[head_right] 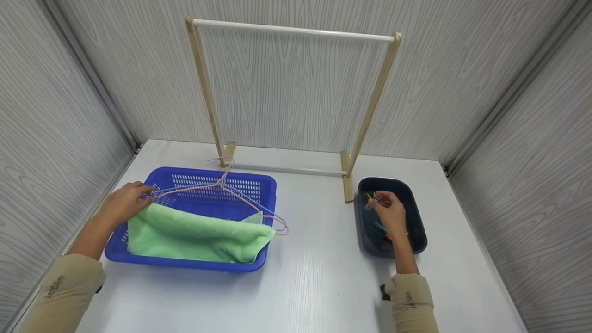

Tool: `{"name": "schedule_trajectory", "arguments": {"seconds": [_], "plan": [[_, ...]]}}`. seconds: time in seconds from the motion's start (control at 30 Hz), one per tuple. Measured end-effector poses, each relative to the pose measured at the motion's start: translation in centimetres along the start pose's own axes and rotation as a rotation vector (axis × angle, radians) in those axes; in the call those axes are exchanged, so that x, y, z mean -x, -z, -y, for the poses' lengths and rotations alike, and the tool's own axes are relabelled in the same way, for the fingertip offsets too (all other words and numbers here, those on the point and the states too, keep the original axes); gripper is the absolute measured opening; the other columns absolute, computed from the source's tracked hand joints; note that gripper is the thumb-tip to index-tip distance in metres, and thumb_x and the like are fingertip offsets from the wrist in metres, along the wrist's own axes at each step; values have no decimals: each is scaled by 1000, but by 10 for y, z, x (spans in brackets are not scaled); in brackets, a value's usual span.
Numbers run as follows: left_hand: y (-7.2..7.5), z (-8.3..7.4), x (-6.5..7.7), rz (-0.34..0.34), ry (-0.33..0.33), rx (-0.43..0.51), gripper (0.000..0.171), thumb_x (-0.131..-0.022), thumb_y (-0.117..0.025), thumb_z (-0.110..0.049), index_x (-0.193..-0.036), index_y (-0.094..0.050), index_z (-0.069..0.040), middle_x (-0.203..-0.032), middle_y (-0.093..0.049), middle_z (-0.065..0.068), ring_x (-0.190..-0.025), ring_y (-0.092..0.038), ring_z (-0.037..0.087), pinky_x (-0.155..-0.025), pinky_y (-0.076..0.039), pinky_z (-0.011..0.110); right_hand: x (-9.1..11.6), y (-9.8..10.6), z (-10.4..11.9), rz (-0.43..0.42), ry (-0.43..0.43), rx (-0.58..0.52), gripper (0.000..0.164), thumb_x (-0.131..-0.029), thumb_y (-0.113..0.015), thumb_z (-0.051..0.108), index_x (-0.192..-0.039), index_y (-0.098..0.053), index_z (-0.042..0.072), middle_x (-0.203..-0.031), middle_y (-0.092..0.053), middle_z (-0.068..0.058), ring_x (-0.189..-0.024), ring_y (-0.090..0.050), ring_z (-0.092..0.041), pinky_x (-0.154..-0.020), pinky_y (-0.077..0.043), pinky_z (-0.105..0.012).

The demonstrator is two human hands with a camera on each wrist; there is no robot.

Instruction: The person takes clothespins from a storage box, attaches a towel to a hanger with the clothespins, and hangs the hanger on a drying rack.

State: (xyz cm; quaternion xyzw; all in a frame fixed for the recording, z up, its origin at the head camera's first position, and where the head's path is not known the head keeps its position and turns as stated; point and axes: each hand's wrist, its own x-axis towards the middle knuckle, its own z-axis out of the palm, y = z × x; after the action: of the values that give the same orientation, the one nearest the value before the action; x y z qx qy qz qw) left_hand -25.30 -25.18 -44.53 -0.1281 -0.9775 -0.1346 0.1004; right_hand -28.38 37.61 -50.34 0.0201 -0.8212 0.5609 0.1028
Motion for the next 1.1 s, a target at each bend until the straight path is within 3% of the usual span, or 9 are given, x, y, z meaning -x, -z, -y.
{"name": "schedule_trajectory", "arguments": {"seconds": [0.03, 0.23, 0.4, 0.57, 0.7, 0.83, 0.93, 1.03, 1.1], "plan": [[-1, 0, -2, -1, -3, -4, 25, -76, -57, -14, -96, -58, 1, -87, -53, 17, -81, -47, 33, -62, -38, 46, 3, -2, 12, -14, 5, 9, 37, -78, -56, 19, -111, -47, 5, -101, -49, -10, -93, -45, -20, -75, -38, -35], [-10, 2, -7, 3, -9, 8, 20, -75, -58, -12, -89, -61, 1, -84, -56, 14, -78, -49, 30, -62, -40, 43, -9, 7, -27, 10, 4, -91, 38, -75, -60, 18, -111, -49, 11, -105, -49, -6, -97, -44, -16, -76, -39, -30], [-11, 3, -7, -14, -12, 13, 17, -77, -58, -15, -83, -62, 0, -77, -54, 12, -72, -48, 28, -58, -39, 42, -3, 1, -9, -3, 2, 0, 39, -75, -59, 25, -109, -49, 9, -104, -48, -10, -97, -43, -23, -77, -37, -40], [-11, 5, -5, -82, -29, 52, 21, -80, -53, -24, -83, -61, -5, -73, -52, 6, -68, -46, 25, -55, -36, 40, 1, 1, -3, 9, -14, -9, 36, -77, -58, 22, -110, -49, 10, -104, -48, -7, -96, -44, -17, -76, -39, -33], [-12, 8, -2, -150, -65, 109, 25, -82, -47, -30, -85, -60, -9, -75, -51, 2, -69, -44, 22, -57, -34, 38, 7, -4, 17, -24, -43, 81, 39, -79, -55, 25, -111, -46, 6, -107, -46, -13, -98, -42, -24, -77, -36, -41], [-15, 11, 2, -251, -90, 134, 21, -80, -50, -31, -84, -60, -13, -73, -48, 0, -65, -42, 19, -51, -34, 34, -3, 3, -13, -10, -86, 16, 39, -77, -57, 26, -112, -47, 13, -109, -46, -5, -99, -42, -16, -77, -38, -32], [-16, 13, 4, -337, -66, 119, 17, -76, -55, -30, -82, -59, -14, -70, -46, 0, -62, -42, 17, -44, -34, 32, -17, 10, -52, 6, -86, -53, 39, -74, -61, 24, -111, -49, 18, -107, -48, 0, -97, -43, -11, -72, -41, -25], [-16, 13, 5, -368, -13, 114, 21, -76, -55, -34, -82, -57, -14, -71, -47, 3, -64, -43, 17, -43, -36, 32, -18, 12, -56, 16, -80, -36, 40, -74, -61, 25, -111, -49, 16, -107, -48, -3, -96, -44, -15, -70, -41, -33], [-15, 11, 6, -357, 29, 151, 24, -76, -53, -36, -83, -56, -13, -73, -48, 5, -67, -42, 16, -46, -36, 33, -18, 14, -52, 41, -75, -59, 39, -75, -60, 22, -111, -49, 14, -107, -49, -6, -96, -45, -17, -62, -39, -45]]}}
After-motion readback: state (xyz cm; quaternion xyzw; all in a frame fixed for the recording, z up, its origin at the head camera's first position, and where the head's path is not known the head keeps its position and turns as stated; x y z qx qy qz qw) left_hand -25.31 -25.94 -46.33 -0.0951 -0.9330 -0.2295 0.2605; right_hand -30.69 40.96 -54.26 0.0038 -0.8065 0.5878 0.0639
